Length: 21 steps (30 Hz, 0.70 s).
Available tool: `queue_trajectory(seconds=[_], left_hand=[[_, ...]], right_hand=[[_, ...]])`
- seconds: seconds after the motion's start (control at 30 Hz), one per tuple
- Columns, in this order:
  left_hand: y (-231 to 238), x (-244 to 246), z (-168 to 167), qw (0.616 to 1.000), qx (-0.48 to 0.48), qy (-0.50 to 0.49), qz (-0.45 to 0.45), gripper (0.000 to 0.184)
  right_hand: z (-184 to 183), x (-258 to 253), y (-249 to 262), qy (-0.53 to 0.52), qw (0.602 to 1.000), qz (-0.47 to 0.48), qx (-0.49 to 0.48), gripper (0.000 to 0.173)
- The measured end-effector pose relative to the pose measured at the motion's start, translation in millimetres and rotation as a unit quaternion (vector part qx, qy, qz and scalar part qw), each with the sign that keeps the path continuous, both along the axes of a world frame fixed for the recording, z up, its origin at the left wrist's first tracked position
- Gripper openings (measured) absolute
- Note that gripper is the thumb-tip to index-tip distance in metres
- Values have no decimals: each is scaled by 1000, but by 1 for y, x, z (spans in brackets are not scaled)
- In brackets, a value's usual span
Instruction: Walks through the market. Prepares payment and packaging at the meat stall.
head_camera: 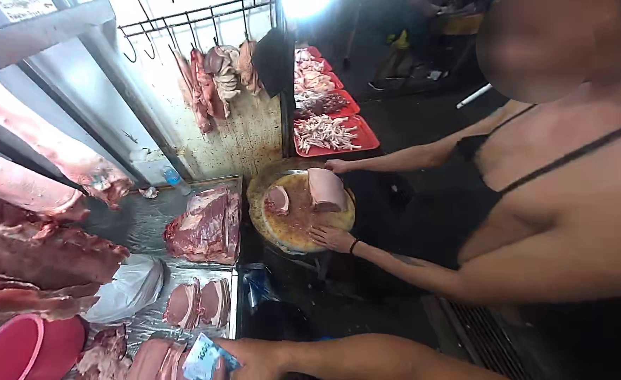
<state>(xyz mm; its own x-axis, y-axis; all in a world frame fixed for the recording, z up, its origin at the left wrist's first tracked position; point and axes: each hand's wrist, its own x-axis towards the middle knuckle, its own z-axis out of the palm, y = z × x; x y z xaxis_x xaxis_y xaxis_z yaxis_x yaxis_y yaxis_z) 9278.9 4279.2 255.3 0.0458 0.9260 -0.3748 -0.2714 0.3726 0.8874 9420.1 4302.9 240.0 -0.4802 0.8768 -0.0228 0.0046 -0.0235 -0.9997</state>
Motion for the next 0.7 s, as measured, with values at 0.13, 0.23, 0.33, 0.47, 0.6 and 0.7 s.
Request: queue_trajectory(seconds=[0.13, 0.23, 0.33, 0.47, 0.6, 0.7], left_hand=[[18, 0, 10, 996, 16, -84, -24, 27], [36, 1, 23, 971, 23, -233, -54, 36], [47, 2, 40, 977, 64, -199, -32, 45], [72, -4, 69, 957, 173, -231, 8, 54], [80, -3, 101, 903, 218, -355, -108, 31], [96, -9, 110, 870, 275, -356, -201, 29]], right_hand=[[20, 11, 6, -14, 999, -24, 42, 74], [42, 13, 12, -130, 981, -9, 141, 84], [56, 8, 13, -169, 966, -42, 190, 85], [69, 16, 9, -180, 966, -73, 172, 66], [78, 38, 14, -46, 986, -2, 163, 25], [75, 49, 20, 67, 992, 55, 93, 31]])
